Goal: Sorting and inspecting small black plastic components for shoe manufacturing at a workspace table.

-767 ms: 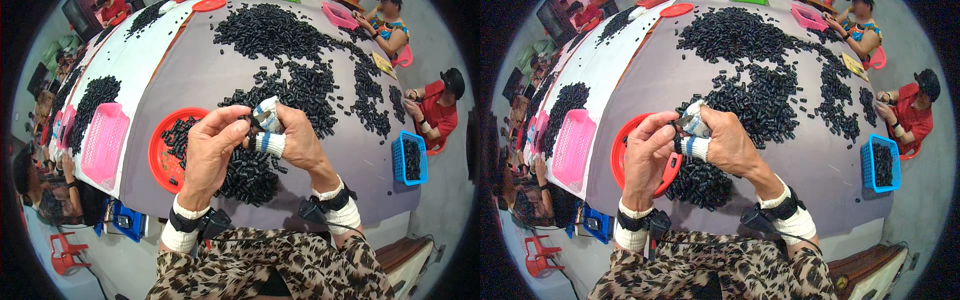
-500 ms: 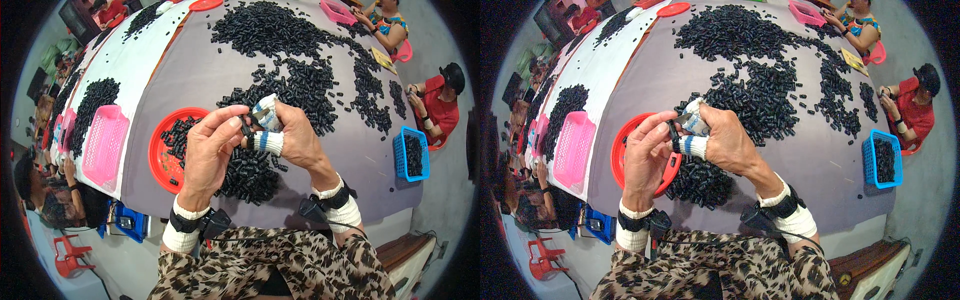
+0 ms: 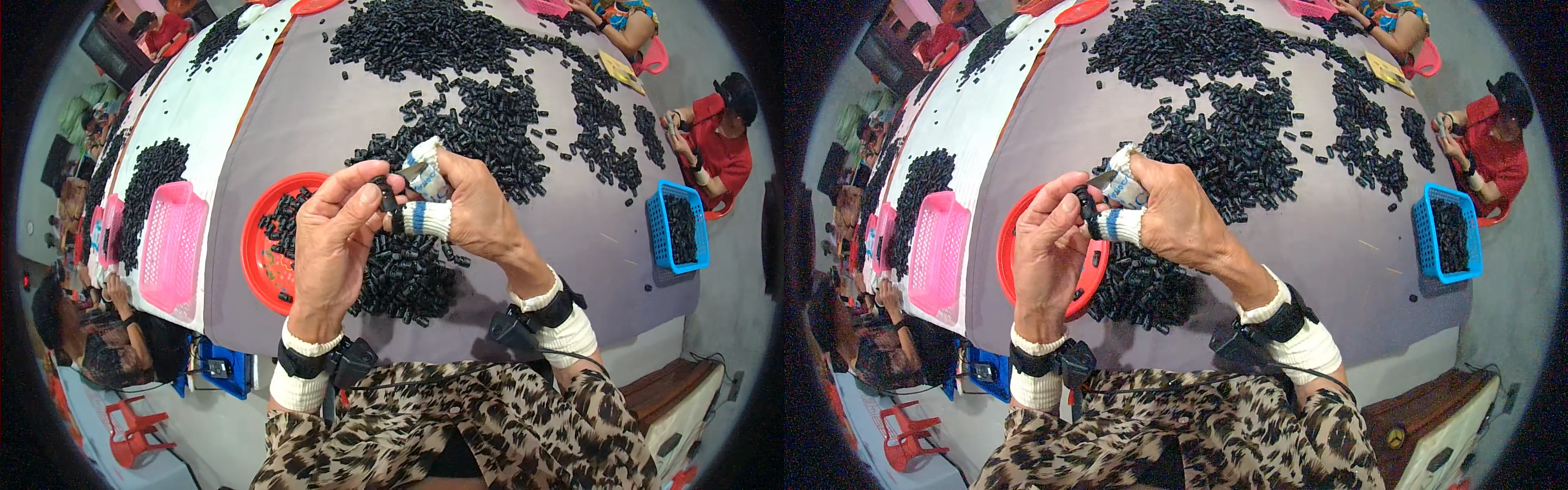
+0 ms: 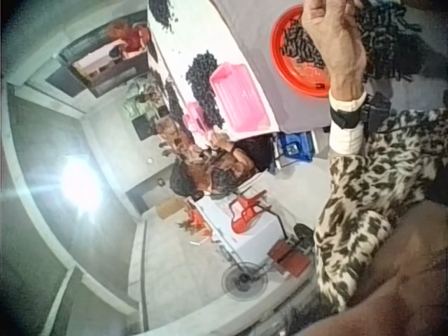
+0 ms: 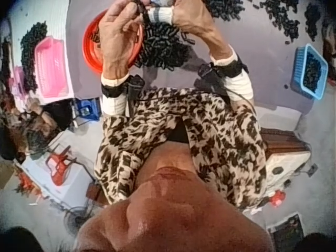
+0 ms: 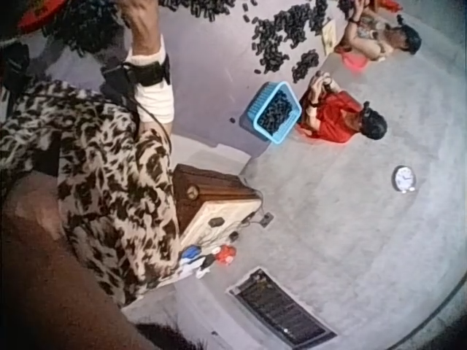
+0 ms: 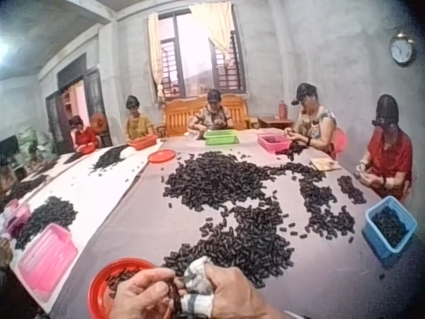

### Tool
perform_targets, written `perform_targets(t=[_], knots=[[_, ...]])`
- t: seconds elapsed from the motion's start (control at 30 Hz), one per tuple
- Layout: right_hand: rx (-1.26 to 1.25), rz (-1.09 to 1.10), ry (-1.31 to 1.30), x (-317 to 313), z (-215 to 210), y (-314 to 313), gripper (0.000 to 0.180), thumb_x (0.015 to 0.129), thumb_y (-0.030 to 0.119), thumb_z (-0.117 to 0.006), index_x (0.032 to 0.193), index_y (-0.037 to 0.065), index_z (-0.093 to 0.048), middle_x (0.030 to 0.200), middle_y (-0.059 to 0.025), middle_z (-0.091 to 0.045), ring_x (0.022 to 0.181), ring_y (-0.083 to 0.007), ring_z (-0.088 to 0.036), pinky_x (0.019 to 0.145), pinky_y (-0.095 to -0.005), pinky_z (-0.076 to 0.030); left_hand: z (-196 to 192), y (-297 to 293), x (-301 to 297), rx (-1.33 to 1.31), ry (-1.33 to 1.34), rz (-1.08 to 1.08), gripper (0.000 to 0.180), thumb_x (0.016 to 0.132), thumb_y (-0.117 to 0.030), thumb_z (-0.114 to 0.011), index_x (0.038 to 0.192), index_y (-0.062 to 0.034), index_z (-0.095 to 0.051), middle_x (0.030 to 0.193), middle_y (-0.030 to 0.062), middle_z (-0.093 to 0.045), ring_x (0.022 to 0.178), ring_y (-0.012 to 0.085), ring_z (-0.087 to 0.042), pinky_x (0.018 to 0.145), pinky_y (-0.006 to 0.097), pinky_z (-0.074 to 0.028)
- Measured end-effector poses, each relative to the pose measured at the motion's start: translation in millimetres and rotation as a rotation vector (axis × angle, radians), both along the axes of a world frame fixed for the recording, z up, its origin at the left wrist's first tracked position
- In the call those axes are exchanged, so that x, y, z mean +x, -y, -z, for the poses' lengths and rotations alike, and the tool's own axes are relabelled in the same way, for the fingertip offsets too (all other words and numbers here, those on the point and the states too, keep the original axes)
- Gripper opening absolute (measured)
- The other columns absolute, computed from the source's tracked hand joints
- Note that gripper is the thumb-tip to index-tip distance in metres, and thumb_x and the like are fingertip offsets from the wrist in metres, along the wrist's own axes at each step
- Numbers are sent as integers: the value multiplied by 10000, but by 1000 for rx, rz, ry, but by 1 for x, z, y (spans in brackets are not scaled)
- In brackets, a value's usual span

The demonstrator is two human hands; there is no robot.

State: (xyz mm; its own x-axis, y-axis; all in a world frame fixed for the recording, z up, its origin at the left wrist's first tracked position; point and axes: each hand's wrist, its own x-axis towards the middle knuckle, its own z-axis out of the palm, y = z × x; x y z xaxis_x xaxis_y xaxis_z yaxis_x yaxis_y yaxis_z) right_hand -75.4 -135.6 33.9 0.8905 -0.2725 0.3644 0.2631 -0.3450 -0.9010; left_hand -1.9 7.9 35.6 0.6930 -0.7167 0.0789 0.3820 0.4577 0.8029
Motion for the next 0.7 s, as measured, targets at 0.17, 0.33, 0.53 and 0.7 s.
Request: perform_targets(t=[0.17, 0.33, 0.53, 0.7], knots=[[11, 10, 16, 0, 4, 1, 278, 697, 166, -720, 824, -10, -546, 638, -86, -595, 576, -93, -537, 530, -284, -446, 0, 0, -1, -19, -30, 19, 267, 876, -82, -534, 1100, 62, -522, 969, 157, -612, 847, 174, -619, 757, 260, -508], [-32, 3, -119, -5, -5, 4, 374, 648, 243, -800, 856, 44, -562, 722, 10, -572, 641, -51, -505, 564, -205, -410, 5, -1, 0, 40, -34, 10, 265, 861, -49, -545, 1106, 50, -526, 950, 106, -618, 855, 141, -603, 736, 240, -502], [-20, -72, -124, -2, -13, 3, 305, 709, 242, -696, 809, -2, -544, 674, -109, -591, 579, -142, -538, 557, -300, -435, 7, -2, 3, -74, -122, 66, 266, 847, -37, -558, 1104, 29, -533, 943, 93, -619, 859, 137, -598, 739, 249, -500], [-116, -128, -127, 3, -8, 8, 365, 690, 306, -683, 798, -11, -538, 656, -151, -564, 580, -254, -553, 560, -337, -428, 10, -3, 6, -133, -138, 125, 264, 850, -43, -553, 1107, 17, -532, 942, 92, -620, 859, 144, -599, 754, 265, -498]])
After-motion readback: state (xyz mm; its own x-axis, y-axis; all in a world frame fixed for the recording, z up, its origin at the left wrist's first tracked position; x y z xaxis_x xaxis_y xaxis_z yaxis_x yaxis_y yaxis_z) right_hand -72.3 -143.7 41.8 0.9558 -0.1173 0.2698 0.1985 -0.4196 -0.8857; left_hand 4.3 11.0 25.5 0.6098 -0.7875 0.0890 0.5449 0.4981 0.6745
